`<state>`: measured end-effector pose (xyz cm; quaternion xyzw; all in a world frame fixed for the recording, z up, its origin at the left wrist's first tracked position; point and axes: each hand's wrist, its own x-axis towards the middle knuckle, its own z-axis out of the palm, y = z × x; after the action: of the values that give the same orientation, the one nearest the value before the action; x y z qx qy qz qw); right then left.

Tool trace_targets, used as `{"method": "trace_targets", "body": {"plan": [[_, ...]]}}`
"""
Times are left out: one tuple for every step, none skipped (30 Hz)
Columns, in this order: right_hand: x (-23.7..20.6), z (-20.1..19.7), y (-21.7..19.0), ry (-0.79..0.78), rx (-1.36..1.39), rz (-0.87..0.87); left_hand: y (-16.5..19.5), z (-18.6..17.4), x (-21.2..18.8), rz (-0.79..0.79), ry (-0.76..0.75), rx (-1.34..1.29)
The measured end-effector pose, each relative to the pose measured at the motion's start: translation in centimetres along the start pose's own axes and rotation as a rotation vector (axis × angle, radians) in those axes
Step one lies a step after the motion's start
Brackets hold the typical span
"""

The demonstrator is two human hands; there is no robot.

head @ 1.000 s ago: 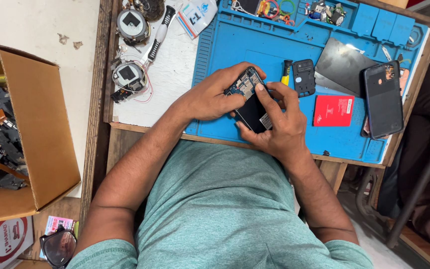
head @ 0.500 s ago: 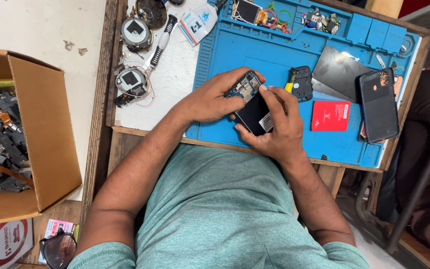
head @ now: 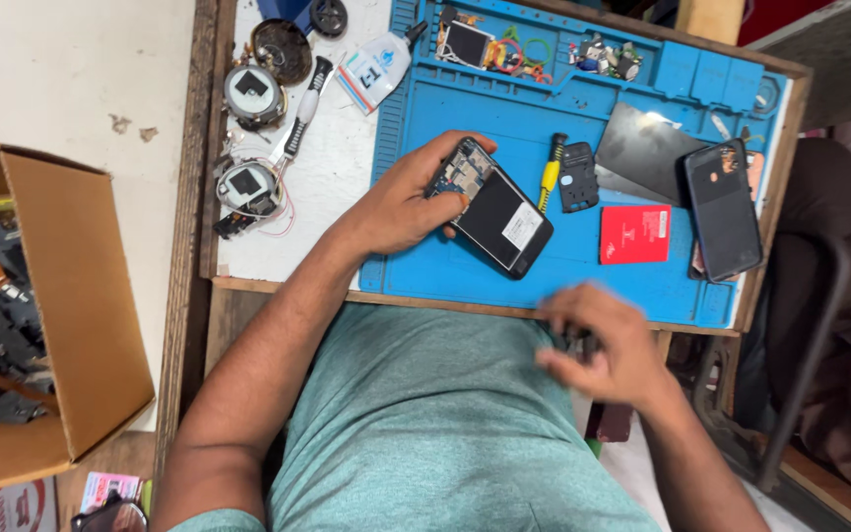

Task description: The person repairs a smartphone at a workbench. They handle the phone's internal board and small components, align and press a battery or back cover into the phone body, then use a yellow-handled screwdriver to drive screws along the phone's edge, repositioning the phone repeatedly as they work.

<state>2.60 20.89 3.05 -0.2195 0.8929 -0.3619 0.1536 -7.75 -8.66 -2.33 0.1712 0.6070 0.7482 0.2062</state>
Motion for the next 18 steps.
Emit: {"method": "trace_targets", "body": {"plan": [[-1.5,0.1,0.6,-0.197,0.016,0.105,-0.1,-0.3,0.0,-0.002,0.021,0.002],[-3.1,0.3,1.3,-0.393,0.032,0.211,-0.2,-0.6,-0.2,0.005,0.022,0.009],[-4.7,0.2,2.2,-0.417,0.133,0.173,-0.2,-0.8,-0.4,0.011,0.025,0.015],[-6.3,-0.3,3.2,-0.443,0.237,0.134,-0.3,-0.9,-0.6,0.016,0.031,0.022],[-8.0,-1.4,4.4,-0.468,0.378,0.230,-0.3,-1.0,-0.8,0.012,0.022,0.019],[-9.7,-3.2,5.6,-0.492,0.519,0.325,-0.3,-1.0,-0.9,0.008,0.016,0.017],[-11.2,-5.2,6.9,-0.333,0.582,0.487,-0.3,-1.0,-1.1,0.002,0.010,0.015],[-12.4,-6.5,8.2,-0.169,0.640,0.648,-0.2,-0.8,-1.4,0.014,0.005,0.030],[-13.3,-7.4,9.4,-0.029,0.777,0.625,0.0,-0.7,-1.5,0.030,-0.002,0.048],[-13.8,-8.0,10.4,0.115,0.908,0.593,0.2,-0.6,-1.5,0.051,-0.008,0.069],[-14.1,-7.6,11.2,0.256,1.035,0.558,0.4,-0.4,-1.5,0.018,-0.017,0.079],[-14.0,-6.3,11.7,0.226,1.026,0.666,0.6,-0.3,-1.5,-0.013,-0.024,0.090],[-13.6,-4.9,12.0,0.200,1.017,0.775,0.7,-0.2,-1.4,-0.045,-0.036,0.102],[-12.9,-2.9,12.1,0.192,1.045,0.833,0.9,-0.4,-1.0,-0.038,-0.043,0.093],[-12.1,-0.8,11.8,0.184,1.065,0.900,1.0,-0.3,-0.7,-0.033,-0.051,0.075],[-11.6,0.8,11.5,0.246,1.057,0.992,0.8,0.3,-0.7,-0.031,-0.051,0.047],[-11.0,2.5,11.3,0.267,0.983,1.058,0.7,0.9,-0.5,-0.041,-0.046,0.046],[-10.7,3.4,11.6,0.150,1.177,0.941,0.6,1.2,-0.2,-0.052,-0.044,0.056]]}}
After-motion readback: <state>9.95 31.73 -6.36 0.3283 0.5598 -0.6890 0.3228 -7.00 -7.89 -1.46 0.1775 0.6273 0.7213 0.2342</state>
